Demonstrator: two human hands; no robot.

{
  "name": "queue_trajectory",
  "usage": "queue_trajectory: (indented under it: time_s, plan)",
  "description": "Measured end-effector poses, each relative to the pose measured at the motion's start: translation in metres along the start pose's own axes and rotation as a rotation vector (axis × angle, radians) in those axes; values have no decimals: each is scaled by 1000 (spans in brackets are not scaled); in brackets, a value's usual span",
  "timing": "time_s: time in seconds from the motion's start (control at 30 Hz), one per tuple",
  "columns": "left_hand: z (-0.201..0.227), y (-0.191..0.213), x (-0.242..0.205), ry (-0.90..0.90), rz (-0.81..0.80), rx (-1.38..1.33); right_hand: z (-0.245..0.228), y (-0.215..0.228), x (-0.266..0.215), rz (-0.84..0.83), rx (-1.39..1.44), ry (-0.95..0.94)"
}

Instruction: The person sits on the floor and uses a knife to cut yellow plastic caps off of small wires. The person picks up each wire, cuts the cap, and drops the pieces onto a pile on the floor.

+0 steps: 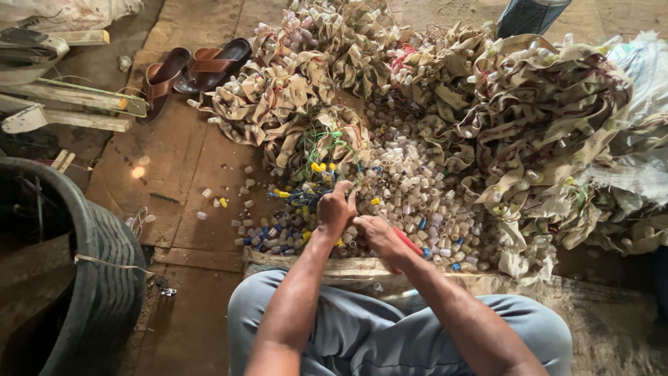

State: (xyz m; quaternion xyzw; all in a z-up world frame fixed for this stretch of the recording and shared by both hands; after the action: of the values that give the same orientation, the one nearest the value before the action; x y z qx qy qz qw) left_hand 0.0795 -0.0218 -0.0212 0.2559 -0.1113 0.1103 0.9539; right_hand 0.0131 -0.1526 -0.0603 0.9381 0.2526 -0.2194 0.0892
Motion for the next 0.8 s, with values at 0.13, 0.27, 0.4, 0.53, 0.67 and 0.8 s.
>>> queue_trajectory:
  time_s: [0.13,0.27,0.4,0.53,0.67,0.8]
  plan:
    - [-1,-9,-2,-34,57,-18,4,16,6,307,-480,46]
    - [4,-1,-6,-18,55,11,-22,10,-8,406,-869,289]
    - [-20,31,17,176,38,300,-38,-78,-86,-29,-983,755]
    - [-4,27,14,-19,181,-33,-60,-48,-73,163,-637,359]
    - [-22,16,1,-11,182,-426,-111,55,-64,546,-695,342]
    - [-63,7,16,227,103,-725,-129,90,-93,1056,-1096,523]
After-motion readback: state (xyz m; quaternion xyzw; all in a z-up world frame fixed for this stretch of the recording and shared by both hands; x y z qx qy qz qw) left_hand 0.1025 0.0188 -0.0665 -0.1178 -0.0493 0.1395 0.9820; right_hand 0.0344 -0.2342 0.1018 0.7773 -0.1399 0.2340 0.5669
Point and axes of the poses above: each hand's wrist, its own x-axis towards the middle knuckle, its own y-axis out of the back of the hand, z = x × y, the point moved 9 cm from there along x, towards the middle knuckle, and after that the axes turned 15 degrees about -x, right-handed, at the moved point
